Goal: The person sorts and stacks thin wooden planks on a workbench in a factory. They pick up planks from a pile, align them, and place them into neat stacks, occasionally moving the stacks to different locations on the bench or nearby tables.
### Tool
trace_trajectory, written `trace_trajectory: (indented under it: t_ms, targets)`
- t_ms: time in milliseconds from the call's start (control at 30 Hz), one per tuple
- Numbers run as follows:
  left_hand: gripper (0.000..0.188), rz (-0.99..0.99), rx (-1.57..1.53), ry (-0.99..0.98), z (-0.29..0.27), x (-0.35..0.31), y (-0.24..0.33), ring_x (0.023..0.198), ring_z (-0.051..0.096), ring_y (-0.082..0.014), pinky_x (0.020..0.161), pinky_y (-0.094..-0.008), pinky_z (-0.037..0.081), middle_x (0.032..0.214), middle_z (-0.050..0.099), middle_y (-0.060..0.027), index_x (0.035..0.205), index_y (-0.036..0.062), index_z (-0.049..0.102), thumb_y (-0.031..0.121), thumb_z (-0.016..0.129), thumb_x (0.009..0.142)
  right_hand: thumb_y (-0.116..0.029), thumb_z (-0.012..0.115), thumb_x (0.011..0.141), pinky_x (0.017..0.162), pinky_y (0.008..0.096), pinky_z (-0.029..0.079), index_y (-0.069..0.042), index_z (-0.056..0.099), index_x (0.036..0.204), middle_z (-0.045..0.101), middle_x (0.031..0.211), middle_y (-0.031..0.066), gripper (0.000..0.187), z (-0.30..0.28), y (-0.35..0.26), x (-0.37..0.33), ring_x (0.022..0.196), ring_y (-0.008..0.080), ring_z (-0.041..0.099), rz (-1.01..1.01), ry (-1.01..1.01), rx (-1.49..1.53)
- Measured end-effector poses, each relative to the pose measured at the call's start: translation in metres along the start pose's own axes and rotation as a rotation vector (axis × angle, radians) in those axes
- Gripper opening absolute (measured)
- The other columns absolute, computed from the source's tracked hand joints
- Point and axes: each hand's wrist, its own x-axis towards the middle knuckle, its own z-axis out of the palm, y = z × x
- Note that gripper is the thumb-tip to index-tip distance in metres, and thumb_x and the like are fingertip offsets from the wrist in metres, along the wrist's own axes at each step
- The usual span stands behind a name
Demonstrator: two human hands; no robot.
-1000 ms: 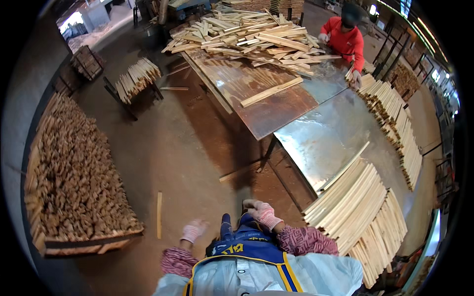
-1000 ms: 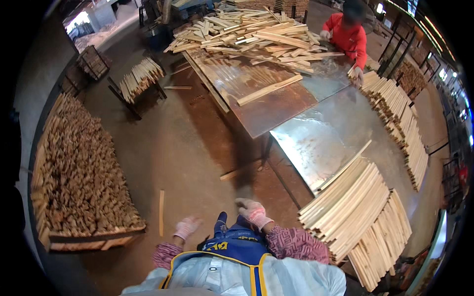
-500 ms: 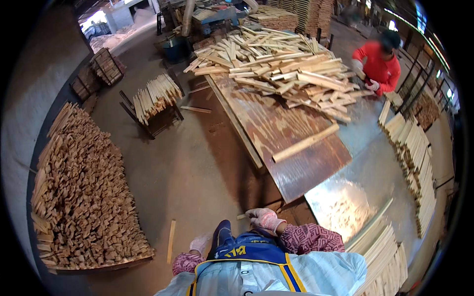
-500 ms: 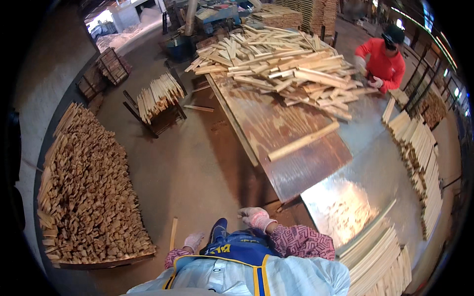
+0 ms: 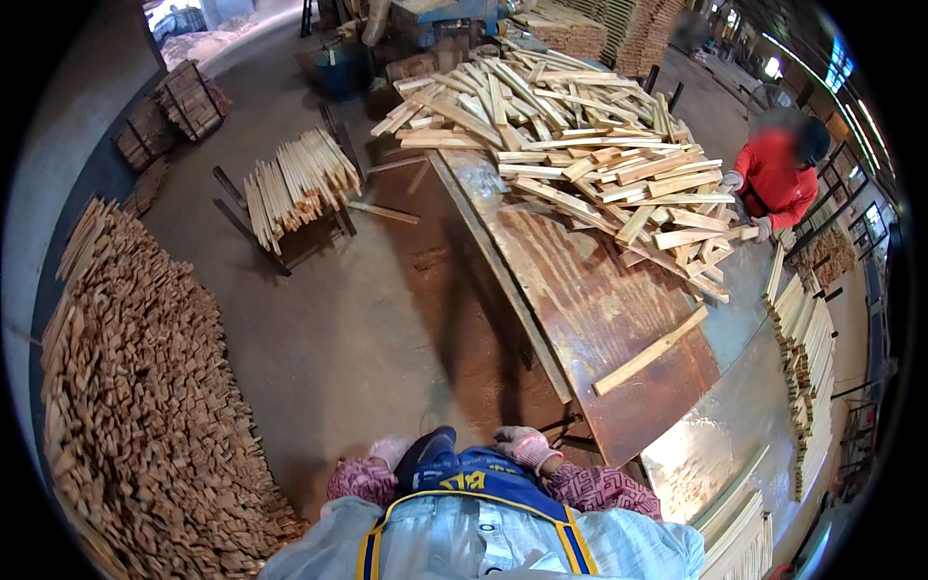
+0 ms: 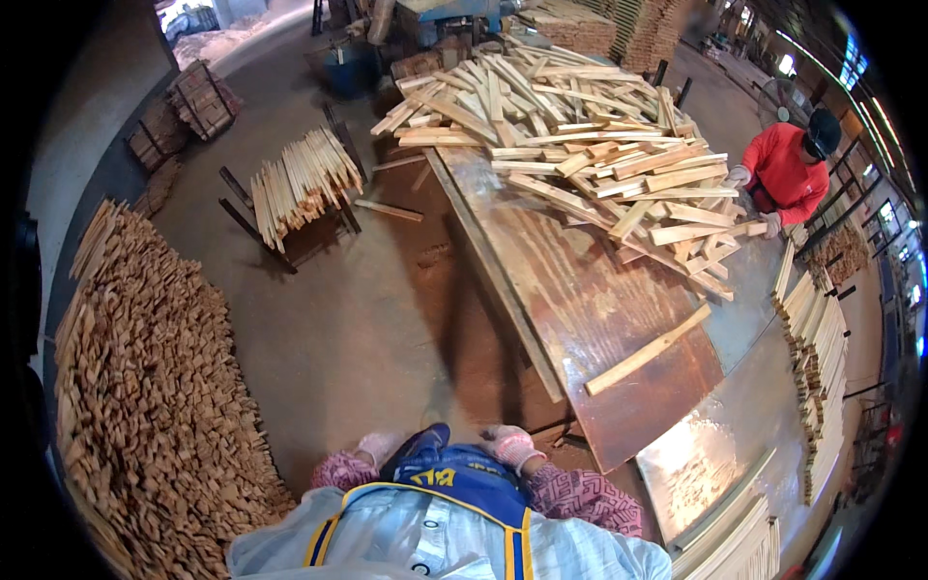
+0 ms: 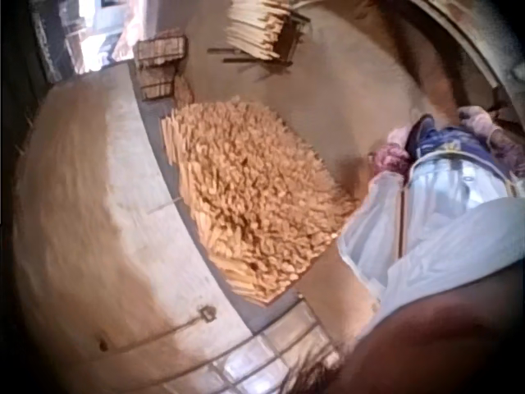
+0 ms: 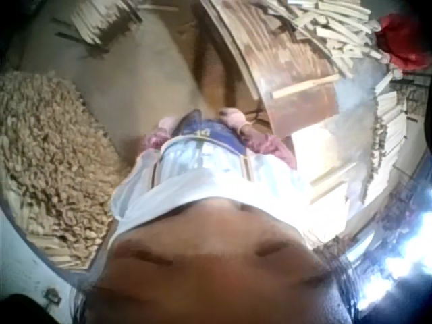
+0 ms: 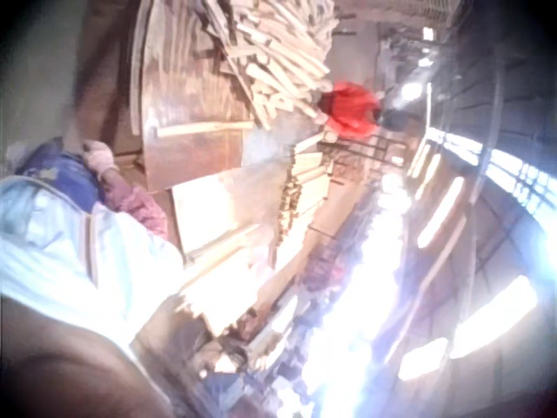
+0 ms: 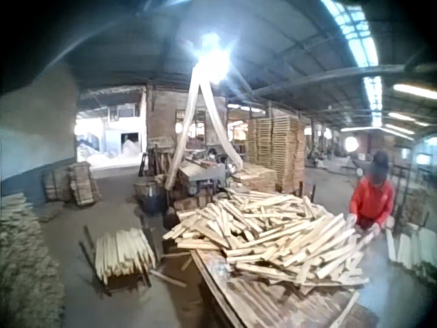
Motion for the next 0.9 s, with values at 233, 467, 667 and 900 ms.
trace_trajectory:
  t_ms: [233, 467, 667, 900]
  targets:
    - [0.056, -0.153, -0.419, 0.352, -0.110, 0.103, -0.153, 0.129, 0.050, -0.0346, 0.108, -0.0424, 0.038, 0.138, 0.056, -0.0131, 0.133, 0.0209, 0.060, 0.054, 0.051, 0.088, -0.027, 0.060, 0.085, 0.094, 0.0402, 0.049, -0.012, 0.066, 0.118, 0.068, 0.113, 0.0167, 0.037, -0.027, -0.118, 0.151, 0.110, 0.0336, 0.063, -0.239, -0.069, -0.045]
    - [0.045, -0.071, -0.288, 0.360, -0.180, 0.121, -0.183, 0.125, 0.054, -0.0340, 0.106, -0.0425, 0.040, 0.135, 0.059, -0.0129, 0.124, 0.0172, 0.064, 0.045, 0.047, 0.093, -0.027, 0.056, 0.087, 0.098, 0.0395, 0.048, -0.014, 0.064, 0.124, 0.067, 0.118, 0.0150, 0.040, -0.109, -0.202, 0.274, 0.111, 0.0319, 0.063, -0.220, -0.173, -0.169]
    - [0.036, -0.245, -0.295, 0.159, -0.210, 0.162, -0.245, 0.118, 0.058, -0.0345, 0.099, -0.0441, 0.047, 0.128, 0.061, -0.0149, 0.124, 0.0119, 0.061, 0.029, 0.048, 0.095, -0.026, 0.058, 0.086, 0.094, 0.0345, 0.050, -0.011, 0.068, 0.117, 0.070, 0.111, 0.0149, 0.036, -0.185, -0.250, 0.451, 0.107, 0.0295, 0.066, -0.384, -0.165, -0.005]
    - [0.034, -0.398, -0.337, 0.516, -0.398, 0.251, -0.224, 0.099, 0.065, -0.0390, 0.081, -0.0506, 0.054, 0.114, 0.065, -0.0155, 0.117, 0.0176, 0.066, 0.029, 0.061, 0.086, -0.027, 0.058, 0.085, 0.095, 0.0372, 0.051, -0.011, 0.066, 0.120, 0.068, 0.117, 0.0141, 0.039, -0.320, -0.345, 0.621, 0.109, 0.0307, 0.064, -0.509, -0.063, -0.282]
